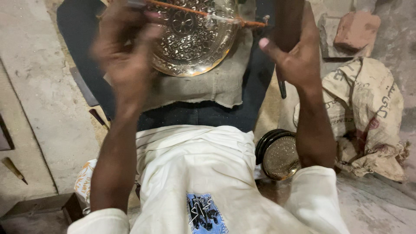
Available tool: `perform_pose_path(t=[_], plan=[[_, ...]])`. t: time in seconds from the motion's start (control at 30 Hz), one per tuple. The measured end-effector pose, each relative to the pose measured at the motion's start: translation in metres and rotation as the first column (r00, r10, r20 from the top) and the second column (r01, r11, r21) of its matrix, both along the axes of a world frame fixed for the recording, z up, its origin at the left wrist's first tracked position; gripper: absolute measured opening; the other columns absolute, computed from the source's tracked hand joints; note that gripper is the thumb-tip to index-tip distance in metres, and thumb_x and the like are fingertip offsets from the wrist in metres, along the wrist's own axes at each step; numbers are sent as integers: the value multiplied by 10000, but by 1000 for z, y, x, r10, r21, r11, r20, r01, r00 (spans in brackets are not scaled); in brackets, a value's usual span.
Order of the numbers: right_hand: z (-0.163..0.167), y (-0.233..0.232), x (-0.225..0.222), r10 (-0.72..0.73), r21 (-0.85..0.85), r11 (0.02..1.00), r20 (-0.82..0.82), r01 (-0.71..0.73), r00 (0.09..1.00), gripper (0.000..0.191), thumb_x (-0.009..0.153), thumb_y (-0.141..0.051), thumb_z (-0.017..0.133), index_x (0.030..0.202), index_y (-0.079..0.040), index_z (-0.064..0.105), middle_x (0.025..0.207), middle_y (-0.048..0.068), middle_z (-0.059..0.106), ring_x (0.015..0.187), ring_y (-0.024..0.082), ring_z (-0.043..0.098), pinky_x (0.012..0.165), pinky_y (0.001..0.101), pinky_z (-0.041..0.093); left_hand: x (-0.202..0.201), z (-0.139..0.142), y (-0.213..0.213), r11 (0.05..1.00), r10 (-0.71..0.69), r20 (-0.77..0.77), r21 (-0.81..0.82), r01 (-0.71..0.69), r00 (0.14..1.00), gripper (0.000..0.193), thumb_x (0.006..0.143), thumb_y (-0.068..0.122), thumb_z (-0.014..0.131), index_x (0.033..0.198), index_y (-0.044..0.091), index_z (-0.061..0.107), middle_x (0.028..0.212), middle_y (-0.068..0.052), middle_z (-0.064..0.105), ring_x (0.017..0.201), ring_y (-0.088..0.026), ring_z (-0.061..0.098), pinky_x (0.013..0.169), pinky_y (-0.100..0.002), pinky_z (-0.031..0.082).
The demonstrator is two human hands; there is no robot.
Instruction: The person sits on the floor with a decorated brass plate resting on a cloth cushion on their lap. They hold a metal punch against the plate's surface with one hand and repeatedly strike the punch with a wooden mallet held in the other hand, working across the embossed pattern. Near the end they set the plate aside and handle a small stone block on the cushion.
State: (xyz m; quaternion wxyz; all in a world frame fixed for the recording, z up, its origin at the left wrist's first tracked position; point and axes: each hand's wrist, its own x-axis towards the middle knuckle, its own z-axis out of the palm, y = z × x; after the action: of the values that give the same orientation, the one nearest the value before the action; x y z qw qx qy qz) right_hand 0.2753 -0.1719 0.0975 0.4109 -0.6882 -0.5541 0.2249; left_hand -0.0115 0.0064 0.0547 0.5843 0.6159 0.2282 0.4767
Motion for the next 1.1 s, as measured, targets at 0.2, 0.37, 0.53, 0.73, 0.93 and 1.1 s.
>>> perform_pose_path(t=[0.2, 0.37, 0.53, 0.73, 0.93, 1.1], plan=[[-22, 37, -14, -12, 38, 999, -421, 31, 907, 576, 1015, -52, 830, 1452, -39, 454, 1267, 92, 648, 889, 170, 695, 698, 278, 630, -41, 9, -4, 954, 299, -561, 193, -230, 772, 337, 975, 7, 740, 1304, 61, 692, 1035, -111, 760, 831, -188, 754, 633, -307, 656], [-7, 63, -23, 7, -18, 1000, -354, -15, 935, 643, 964, -152, 827, 1472, -31, 452, 1181, 95, 676, 851, 169, 717, 676, 308, 649, -36, -6, 3, 949, 311, -572, 236, -211, 759, 324, 942, -26, 721, 1263, 5, 690, 972, -115, 787, 780, -201, 792, 682, -356, 675], [7, 62, -27, 10, -33, 999, -317, -22, 949, 663, 989, -195, 824, 1486, -15, 424, 1125, 87, 690, 870, 169, 711, 719, 328, 645, -21, -24, 46, 907, 402, -624, 371, -199, 670, 298, 950, -31, 719, 1243, 14, 689, 985, -134, 784, 758, -216, 784, 653, -353, 693], [18, 66, -20, -56, 66, 994, -414, 92, 908, 638, 998, -183, 815, 1453, -53, 387, 1110, 95, 712, 879, 179, 731, 710, 331, 636, -19, 3, 45, 823, 463, -321, 502, -266, 826, 361, 1043, -13, 733, 1376, 37, 602, 1158, -120, 777, 1011, -216, 809, 866, -349, 728], [20, 59, -21, -13, 41, 999, -83, 16, 996, 497, 1073, -104, 794, 1403, 4, 438, 1163, 136, 661, 1024, 216, 706, 887, 340, 645, -7, 7, -22, 974, 83, -67, -206, -95, 994, 409, 1014, 33, 757, 1385, 67, 591, 1189, -78, 724, 1082, -181, 742, 960, -325, 681], [32, 56, -18, 144, -39, 989, 154, -140, 977, 514, 1011, -140, 819, 1381, -22, 481, 1129, 178, 761, 1060, 245, 780, 945, 373, 650, 13, -5, -35, 985, -21, -246, -172, -23, 969, 329, 954, -50, 725, 1267, 19, 654, 1087, -102, 766, 1008, -203, 786, 881, -302, 682]])
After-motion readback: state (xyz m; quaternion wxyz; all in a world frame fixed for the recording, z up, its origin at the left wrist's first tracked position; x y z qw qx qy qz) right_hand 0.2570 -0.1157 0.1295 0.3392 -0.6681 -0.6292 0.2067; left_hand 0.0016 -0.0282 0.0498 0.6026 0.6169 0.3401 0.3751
